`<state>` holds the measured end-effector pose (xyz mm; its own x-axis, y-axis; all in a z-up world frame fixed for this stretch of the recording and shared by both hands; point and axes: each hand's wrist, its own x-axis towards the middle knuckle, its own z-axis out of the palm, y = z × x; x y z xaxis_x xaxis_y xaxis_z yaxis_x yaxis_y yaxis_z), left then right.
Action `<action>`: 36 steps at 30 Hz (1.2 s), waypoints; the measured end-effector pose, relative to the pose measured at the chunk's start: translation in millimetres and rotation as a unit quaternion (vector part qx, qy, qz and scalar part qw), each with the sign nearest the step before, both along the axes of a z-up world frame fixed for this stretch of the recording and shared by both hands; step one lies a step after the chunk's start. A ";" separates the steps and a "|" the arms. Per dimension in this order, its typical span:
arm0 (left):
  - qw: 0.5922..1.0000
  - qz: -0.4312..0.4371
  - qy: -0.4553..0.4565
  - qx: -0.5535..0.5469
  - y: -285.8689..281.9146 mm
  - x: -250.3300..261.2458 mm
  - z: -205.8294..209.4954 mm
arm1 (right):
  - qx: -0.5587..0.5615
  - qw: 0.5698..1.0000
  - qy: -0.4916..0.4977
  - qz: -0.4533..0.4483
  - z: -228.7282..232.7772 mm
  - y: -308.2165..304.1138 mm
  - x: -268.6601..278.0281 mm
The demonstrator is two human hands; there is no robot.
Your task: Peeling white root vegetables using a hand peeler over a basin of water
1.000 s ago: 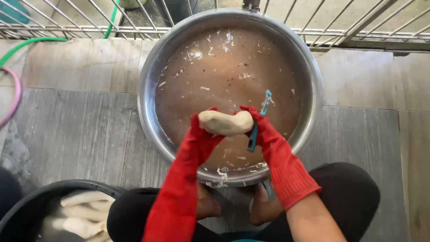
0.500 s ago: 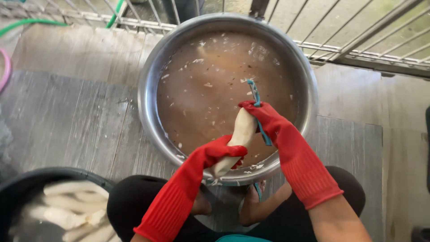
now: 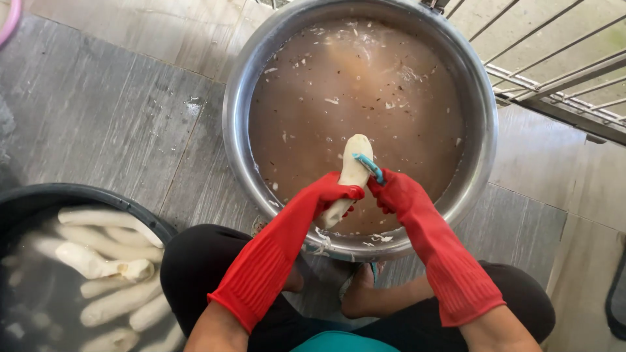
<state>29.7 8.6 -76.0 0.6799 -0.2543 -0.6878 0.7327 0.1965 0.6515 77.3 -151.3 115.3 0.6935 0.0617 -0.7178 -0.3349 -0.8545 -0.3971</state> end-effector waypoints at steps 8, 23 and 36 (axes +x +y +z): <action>0.999 -0.030 -0.005 0.021 5.1 1.1 31.2 | -0.086 0.989 0.023 0.120 -11.7 -3.1 -2.1; 0.991 -0.088 -0.033 0.091 21.8 -2.1 51.8 | -0.118 0.979 0.022 0.165 2.3 15.4 -28.2; 0.979 -0.198 -0.057 -0.003 21.3 -2.6 139.8 | 0.220 0.924 -0.041 -0.310 -132.8 -58.2 32.9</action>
<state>27.2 29.9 63.8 0.6002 -0.5171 -0.6101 0.6744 -0.0829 0.7337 110.3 -209.6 -17.5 0.7441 -0.0920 -0.6617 -0.6597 -0.2577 -0.7059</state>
